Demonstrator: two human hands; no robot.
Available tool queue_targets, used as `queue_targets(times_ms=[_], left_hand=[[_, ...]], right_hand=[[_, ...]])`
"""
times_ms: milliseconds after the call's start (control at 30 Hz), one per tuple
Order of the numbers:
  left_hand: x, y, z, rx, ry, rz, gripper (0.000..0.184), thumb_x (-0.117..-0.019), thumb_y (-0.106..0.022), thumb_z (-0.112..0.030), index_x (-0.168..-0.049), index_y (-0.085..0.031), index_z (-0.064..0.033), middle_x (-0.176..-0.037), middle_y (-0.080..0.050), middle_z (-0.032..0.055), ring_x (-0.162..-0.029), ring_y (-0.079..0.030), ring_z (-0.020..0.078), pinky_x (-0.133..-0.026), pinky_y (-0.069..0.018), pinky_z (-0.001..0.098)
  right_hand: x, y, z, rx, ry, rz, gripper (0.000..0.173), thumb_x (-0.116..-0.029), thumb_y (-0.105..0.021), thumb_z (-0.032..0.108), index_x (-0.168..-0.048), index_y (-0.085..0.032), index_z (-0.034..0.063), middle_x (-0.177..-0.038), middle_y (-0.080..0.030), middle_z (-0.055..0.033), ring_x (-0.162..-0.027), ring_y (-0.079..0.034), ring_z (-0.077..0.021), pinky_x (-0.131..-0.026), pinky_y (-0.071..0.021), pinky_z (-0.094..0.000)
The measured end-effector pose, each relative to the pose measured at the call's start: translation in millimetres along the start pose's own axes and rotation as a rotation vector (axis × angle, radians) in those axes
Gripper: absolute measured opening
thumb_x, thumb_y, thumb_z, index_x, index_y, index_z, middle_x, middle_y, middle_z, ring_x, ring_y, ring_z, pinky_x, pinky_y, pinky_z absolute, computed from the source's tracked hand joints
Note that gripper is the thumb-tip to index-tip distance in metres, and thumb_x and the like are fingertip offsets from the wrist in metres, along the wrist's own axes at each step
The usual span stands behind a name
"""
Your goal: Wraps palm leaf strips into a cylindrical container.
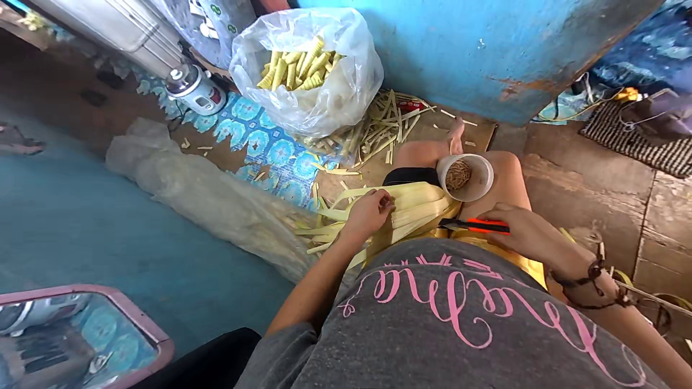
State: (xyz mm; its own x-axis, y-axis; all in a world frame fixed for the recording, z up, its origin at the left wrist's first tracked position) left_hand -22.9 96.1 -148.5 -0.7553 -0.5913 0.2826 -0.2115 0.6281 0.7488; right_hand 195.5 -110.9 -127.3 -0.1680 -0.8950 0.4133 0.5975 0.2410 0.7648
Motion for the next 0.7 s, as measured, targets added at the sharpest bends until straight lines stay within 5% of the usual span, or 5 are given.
queue_targets(times_ms=[200, 300, 433, 567, 700], left_hand=[[3.6, -7.1, -6.2, -0.053, 0.086, 0.112, 0.042, -0.0984, -0.069, -0.036, -0.130, -0.061, -0.0091, -0.081, -0.067, 0.0128, -0.075, -0.066, 0.0310, -0.074, -0.0546, 0.0533], [-7.2, -7.4, 8.0, -0.011, 0.087, -0.001, 0.058, -0.0867, -0.083, -0.036, -0.133, -0.061, -0.0091, -0.109, -0.067, 0.0181, -0.095, -0.066, 0.0341, -0.084, -0.0552, 0.0548], [-18.9, 14.9, -3.9, 0.041, -0.075, -0.094, 0.033, -0.0895, -0.081, -0.024, -0.112, -0.071, -0.0018, -0.127, -0.064, 0.0189, -0.120, -0.061, 0.0344, -0.102, -0.0498, 0.0530], [-18.9, 37.0, -31.9, 0.097, -0.107, -0.030, 0.035, -0.0991, -0.069, -0.019, -0.123, -0.057, 0.0036, -0.106, -0.067, 0.0200, -0.099, -0.068, 0.0330, -0.089, -0.0547, 0.0519], [-2.5, 56.9, -92.9, 0.184, -0.301, 0.035, 0.064, -0.0805, -0.088, -0.026, -0.129, -0.053, -0.0028, -0.096, -0.066, 0.0113, -0.087, -0.066, 0.0232, -0.078, -0.0570, 0.0444]], right_hand=[[-4.3, -12.4, -7.7, 0.002, -0.050, 0.088, 0.033, -0.0933, -0.075, 0.018, -0.125, -0.071, 0.0082, -0.119, -0.065, -0.0206, -0.113, -0.062, -0.0393, -0.098, -0.0486, -0.0581], [-7.3, -18.4, -2.7, 0.018, -0.048, 0.108, 0.032, -0.0930, -0.075, 0.018, -0.124, -0.072, 0.0097, -0.119, -0.065, -0.0199, -0.113, -0.062, -0.0393, -0.097, -0.0490, -0.0587], [-6.7, -13.7, 2.8, -0.002, -0.001, 0.105, 0.033, -0.0922, -0.076, 0.019, -0.124, -0.072, 0.0093, -0.117, -0.066, -0.0191, -0.112, -0.062, -0.0380, -0.097, -0.0486, -0.0576], [-7.5, 7.9, 19.0, -0.103, 0.141, -0.074, 0.037, -0.0957, -0.072, 0.027, -0.126, -0.070, 0.0048, -0.125, -0.064, -0.0224, -0.114, -0.063, -0.0396, -0.098, -0.0505, -0.0595], [-6.6, 70.1, 71.6, -0.190, 0.437, -0.453, 0.040, -0.0996, -0.060, 0.034, -0.129, -0.069, 0.0081, -0.126, -0.066, -0.0127, -0.118, -0.063, -0.0263, -0.100, -0.0521, -0.0490]])
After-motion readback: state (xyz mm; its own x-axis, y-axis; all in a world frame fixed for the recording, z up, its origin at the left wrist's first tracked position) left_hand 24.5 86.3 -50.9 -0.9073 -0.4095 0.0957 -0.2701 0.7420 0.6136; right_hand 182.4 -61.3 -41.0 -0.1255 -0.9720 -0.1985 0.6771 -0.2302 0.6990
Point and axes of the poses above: each hand's wrist, its own x-axis away from the middle knuckle, its own y-axis out of the back of the hand, z = x × y, the point moved 7 cm from there along -x, towards the middle knuckle
